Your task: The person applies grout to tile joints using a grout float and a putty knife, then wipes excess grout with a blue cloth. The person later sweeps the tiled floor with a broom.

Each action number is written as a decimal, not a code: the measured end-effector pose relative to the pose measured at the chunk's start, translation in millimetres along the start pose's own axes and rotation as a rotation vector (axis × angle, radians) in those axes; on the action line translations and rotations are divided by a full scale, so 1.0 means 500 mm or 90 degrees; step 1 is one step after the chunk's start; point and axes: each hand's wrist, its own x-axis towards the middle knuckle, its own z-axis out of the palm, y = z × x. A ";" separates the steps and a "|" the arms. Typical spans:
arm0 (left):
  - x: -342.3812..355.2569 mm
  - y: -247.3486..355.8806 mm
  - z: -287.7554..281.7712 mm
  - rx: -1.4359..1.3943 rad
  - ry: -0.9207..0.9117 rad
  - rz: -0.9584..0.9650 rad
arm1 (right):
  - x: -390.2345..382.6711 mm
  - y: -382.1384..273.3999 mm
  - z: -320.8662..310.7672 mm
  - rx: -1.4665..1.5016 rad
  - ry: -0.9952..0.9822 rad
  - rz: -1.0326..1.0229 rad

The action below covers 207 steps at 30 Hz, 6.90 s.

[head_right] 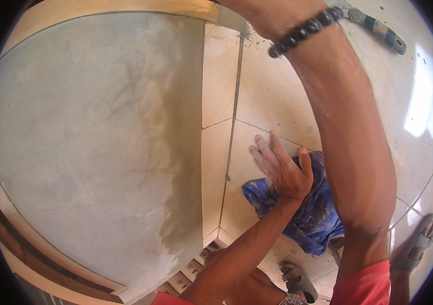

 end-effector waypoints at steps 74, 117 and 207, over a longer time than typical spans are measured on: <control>-0.073 -0.155 -0.099 -0.364 -0.088 0.083 | -0.505 -0.102 -0.188 0.285 -0.115 0.421; -0.653 -0.481 -0.247 -0.660 -0.280 -0.186 | -0.769 0.123 -0.041 -0.838 -0.445 -0.178; 0.023 -0.114 -0.025 -0.099 0.109 0.019 | -0.038 0.334 -0.005 -0.788 -0.237 -0.275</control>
